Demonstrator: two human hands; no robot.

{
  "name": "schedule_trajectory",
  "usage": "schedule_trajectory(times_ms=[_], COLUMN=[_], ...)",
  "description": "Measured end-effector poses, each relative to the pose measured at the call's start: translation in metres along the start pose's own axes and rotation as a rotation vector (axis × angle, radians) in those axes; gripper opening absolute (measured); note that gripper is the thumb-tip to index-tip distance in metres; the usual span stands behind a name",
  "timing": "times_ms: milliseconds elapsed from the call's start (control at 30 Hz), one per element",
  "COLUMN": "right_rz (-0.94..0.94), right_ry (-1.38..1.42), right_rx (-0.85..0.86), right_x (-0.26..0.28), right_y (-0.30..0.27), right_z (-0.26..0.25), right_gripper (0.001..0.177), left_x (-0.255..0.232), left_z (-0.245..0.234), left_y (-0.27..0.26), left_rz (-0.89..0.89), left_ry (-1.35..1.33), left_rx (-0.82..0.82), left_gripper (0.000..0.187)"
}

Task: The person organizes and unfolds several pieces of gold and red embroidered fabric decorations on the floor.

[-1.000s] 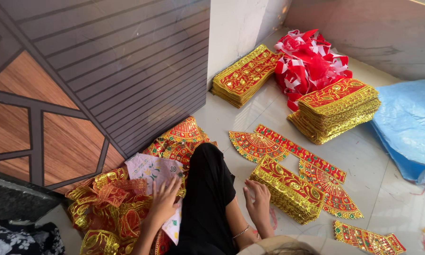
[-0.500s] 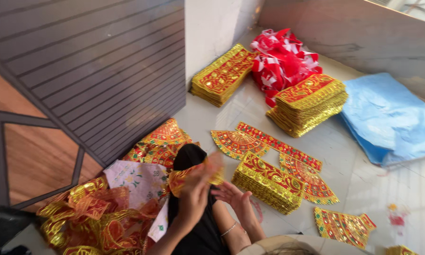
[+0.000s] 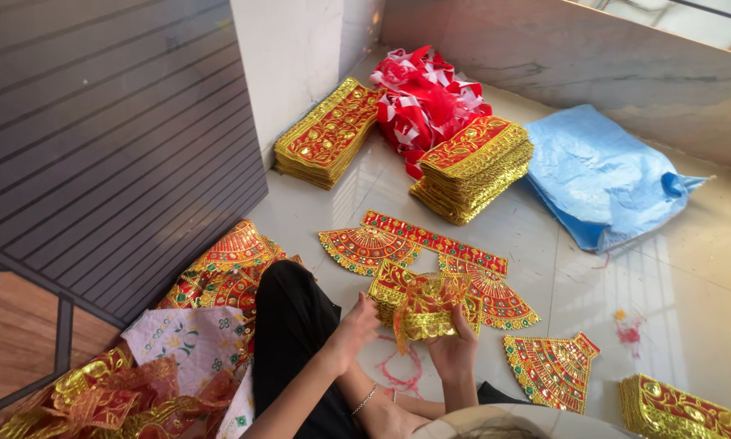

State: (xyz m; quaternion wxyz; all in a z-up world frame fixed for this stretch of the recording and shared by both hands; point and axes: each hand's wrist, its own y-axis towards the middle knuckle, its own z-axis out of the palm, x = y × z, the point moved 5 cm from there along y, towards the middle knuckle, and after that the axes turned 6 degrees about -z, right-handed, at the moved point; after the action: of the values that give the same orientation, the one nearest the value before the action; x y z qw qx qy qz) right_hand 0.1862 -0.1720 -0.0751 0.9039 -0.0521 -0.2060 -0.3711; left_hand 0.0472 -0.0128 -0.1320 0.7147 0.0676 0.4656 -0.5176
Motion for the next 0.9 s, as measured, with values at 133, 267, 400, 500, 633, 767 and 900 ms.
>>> schedule_trajectory(times_ms=[133,267,400,500,633,767,900], right_rz=[0.0,-0.108,-0.163,-0.284,-0.359,-0.473,-0.529], right_ry=[0.136,0.104,-0.447,-0.738,-1.083,-1.543,-1.689], right_rx=[0.059,-0.034,-0.342,-0.263,-0.474,-0.54,-0.534], right_x=[0.009,0.034,0.066,0.076,0.082,0.086,0.084], right_y=[-0.001,0.014,0.034,0.042,0.04,0.033,0.031], right_z=[-0.002,-0.044,-0.121,-0.149,-0.154,-0.144,-0.146], right_gripper=[0.038,0.03,0.031,0.037,0.044,0.043,0.042], left_x=[0.036,0.033,-0.005,-0.029,-0.024,-0.016,-0.015], left_z=[0.05,0.046,0.009,0.0,0.001,-0.003,-0.003], left_y=[-0.007,0.042,0.098,0.128,0.15,0.154,0.148], left_rz=[-0.606,-0.313,0.087,0.428,0.431,0.544,0.693], left_ry=[-0.422,-0.329,-0.082,0.463,0.616,0.871,0.936], left_rx=[0.678,0.414,-0.028,-0.322,-0.363,-0.424,-0.481], left_gripper=[0.091,0.053,0.043,0.037,0.042,0.028,0.015])
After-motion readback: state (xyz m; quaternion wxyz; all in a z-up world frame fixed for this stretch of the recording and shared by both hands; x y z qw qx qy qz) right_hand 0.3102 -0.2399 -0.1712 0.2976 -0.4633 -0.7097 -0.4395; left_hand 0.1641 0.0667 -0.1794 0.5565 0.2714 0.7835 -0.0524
